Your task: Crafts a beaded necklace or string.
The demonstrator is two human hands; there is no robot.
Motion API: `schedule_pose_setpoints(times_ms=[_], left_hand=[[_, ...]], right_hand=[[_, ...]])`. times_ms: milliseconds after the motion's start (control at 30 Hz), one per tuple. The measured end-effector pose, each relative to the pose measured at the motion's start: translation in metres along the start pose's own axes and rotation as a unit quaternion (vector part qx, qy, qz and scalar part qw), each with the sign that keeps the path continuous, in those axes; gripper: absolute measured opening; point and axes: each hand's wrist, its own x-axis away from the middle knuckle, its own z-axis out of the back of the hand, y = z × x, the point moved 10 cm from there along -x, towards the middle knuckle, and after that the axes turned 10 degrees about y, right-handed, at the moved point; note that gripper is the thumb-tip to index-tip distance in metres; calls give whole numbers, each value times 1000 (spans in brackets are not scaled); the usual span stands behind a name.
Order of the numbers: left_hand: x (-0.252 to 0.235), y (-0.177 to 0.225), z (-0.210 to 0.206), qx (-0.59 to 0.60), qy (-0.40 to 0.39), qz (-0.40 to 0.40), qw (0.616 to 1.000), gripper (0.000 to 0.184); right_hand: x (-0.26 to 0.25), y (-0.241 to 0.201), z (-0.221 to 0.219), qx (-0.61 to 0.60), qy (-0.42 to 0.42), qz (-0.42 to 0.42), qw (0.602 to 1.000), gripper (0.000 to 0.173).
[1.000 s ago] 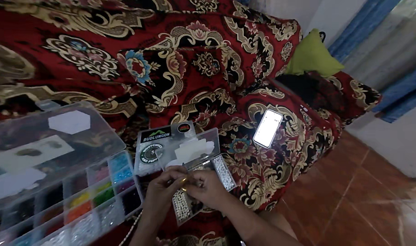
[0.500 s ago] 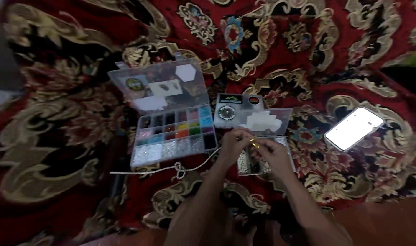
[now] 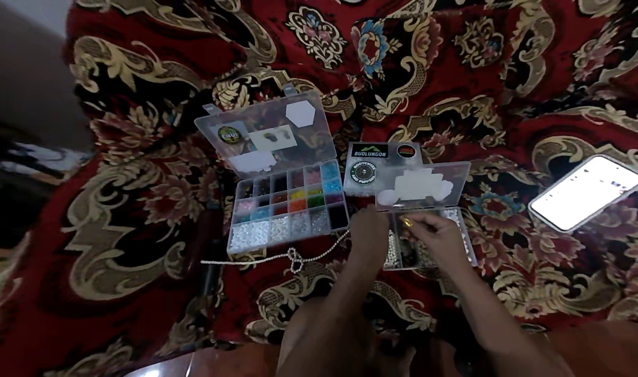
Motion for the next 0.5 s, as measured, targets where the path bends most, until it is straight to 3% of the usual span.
schedule_pose_setpoints(times_ms=[367, 500], left_hand=[[-8, 4, -8, -10, 43, -4, 999, 27], [-11, -6, 1, 121, 67, -23, 990, 30]], right_hand=[[-1, 1, 5, 61, 0, -12, 998, 15], [1, -3, 6, 57, 14, 2, 998, 15]])
